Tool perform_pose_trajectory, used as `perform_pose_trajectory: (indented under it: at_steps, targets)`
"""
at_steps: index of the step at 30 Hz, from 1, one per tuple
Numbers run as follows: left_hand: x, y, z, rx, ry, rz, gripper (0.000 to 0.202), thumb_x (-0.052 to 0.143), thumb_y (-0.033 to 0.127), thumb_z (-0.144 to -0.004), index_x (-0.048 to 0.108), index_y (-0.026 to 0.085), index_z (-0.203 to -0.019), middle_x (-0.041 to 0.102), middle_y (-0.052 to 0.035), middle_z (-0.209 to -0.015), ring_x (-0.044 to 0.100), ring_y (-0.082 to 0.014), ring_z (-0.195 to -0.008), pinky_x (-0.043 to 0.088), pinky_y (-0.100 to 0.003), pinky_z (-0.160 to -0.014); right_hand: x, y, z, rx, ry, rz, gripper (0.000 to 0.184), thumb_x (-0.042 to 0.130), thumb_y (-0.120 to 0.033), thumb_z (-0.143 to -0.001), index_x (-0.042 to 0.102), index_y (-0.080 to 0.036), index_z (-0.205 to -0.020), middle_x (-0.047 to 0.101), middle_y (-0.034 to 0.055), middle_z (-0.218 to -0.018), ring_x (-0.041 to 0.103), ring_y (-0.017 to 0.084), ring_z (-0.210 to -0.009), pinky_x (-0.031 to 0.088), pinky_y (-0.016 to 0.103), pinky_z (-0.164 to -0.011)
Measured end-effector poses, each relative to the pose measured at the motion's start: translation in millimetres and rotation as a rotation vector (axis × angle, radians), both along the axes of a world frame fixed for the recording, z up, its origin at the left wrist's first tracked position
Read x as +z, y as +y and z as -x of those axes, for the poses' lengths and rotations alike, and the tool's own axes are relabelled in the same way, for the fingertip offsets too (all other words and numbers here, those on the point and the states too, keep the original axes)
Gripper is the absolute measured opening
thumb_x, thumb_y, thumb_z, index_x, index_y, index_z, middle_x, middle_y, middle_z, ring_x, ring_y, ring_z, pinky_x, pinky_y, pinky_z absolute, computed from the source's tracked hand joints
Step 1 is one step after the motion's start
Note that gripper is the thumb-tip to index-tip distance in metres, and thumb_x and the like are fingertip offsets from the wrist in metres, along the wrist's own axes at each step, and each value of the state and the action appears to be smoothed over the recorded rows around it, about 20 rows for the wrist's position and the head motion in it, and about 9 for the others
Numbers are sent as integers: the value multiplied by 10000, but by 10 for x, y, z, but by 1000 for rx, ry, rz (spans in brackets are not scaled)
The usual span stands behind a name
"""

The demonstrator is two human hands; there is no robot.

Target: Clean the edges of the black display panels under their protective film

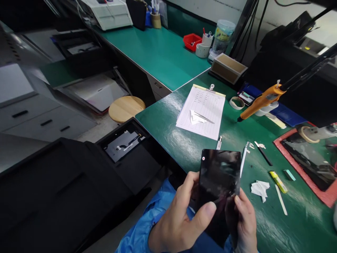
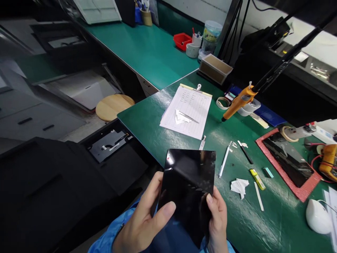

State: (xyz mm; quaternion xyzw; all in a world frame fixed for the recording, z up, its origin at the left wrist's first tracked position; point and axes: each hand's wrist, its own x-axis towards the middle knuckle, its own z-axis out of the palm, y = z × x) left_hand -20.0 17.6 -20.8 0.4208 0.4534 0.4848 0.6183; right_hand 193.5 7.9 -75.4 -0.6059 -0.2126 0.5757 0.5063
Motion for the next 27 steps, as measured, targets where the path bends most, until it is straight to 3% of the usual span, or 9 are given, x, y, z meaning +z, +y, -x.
perform_pose_trajectory:
  at_steps: [3,7,9,12,16,18,21,24,27]
  targets:
    - [45,119,34,-76,-121,31,390,698,546,-1173,718,281,-1458,803,-84,-1366,761,-272,-1231,602,-344,-1118,0,19,-24,-34,-50,-44,609,997,-700,-773,923,-270,-1198,914,88,-991,845,299,-796,701,396,-750]
    - [50,132,11,95,-159,179,444,799,667,-1082,773,287,-1310,775,-15,-1073,717,-220,-1008,596,-304,-1040,173,196,-55,19,-166,-139,557,971,-717,-818,913,-240,-1101,882,91,-923,802,271,-766,667,373,-729]
    - [38,114,28,128,-146,232,456,847,693,-1033,804,295,-1251,749,11,-986,676,-203,-934,578,-277,-987,307,334,-83,-20,-266,-217,528,947,-722,-860,893,-235,-1059,838,58,-828,729,211,-661,626,332,-675]
    - [21,94,72,79,-142,293,428,862,656,-1023,823,292,-1245,773,7,-967,679,-220,-933,565,-278,-932,477,520,-127,-135,-420,-331,529,936,-728,-881,858,-227,-1032,743,-7,-687,600,138,-514,540,280,-577]
    - [12,75,78,61,-166,312,456,887,689,-982,845,307,-1228,813,-7,-1035,702,-253,-996,583,-297,-963,597,626,-136,-132,-504,-385,536,947,-727,-876,788,-218,-934,645,-51,-602,575,124,-490,475,250,-516]
    - [5,68,60,74,-179,298,474,906,724,-954,863,320,-1199,817,-8,-1084,701,-254,-1022,586,-296,-1000,617,631,-118,-127,-512,-380,542,947,-728,-877,763,-219,-910,630,-57,-604,562,117,-493,457,241,-501]
    - [-11,61,43,54,-173,279,496,919,738,-941,866,309,-1183,763,2,-961,668,-223,-916,585,-278,-922,607,636,-84,-148,-573,-414,519,936,-711,-903,765,-221,-906,656,-47,-651,561,115,-517,464,252,-515]
    - [-12,57,36,3,-154,276,495,926,673,-973,843,285,-1269,699,26,-843,610,-177,-761,565,-266,-797,565,653,-68,-199,-698,-567,425,909,-614,-978,766,-224,-888,741,1,-800,611,125,-603,487,267,-565]
    - [10,56,17,-19,-191,287,527,919,658,-991,838,273,-1342,800,-4,-950,726,-204,-872,614,-286,-895,513,656,-83,-263,-814,-739,301,885,-462,-1041,760,-229,-898,748,18,-872,676,150,-737,486,272,-625]
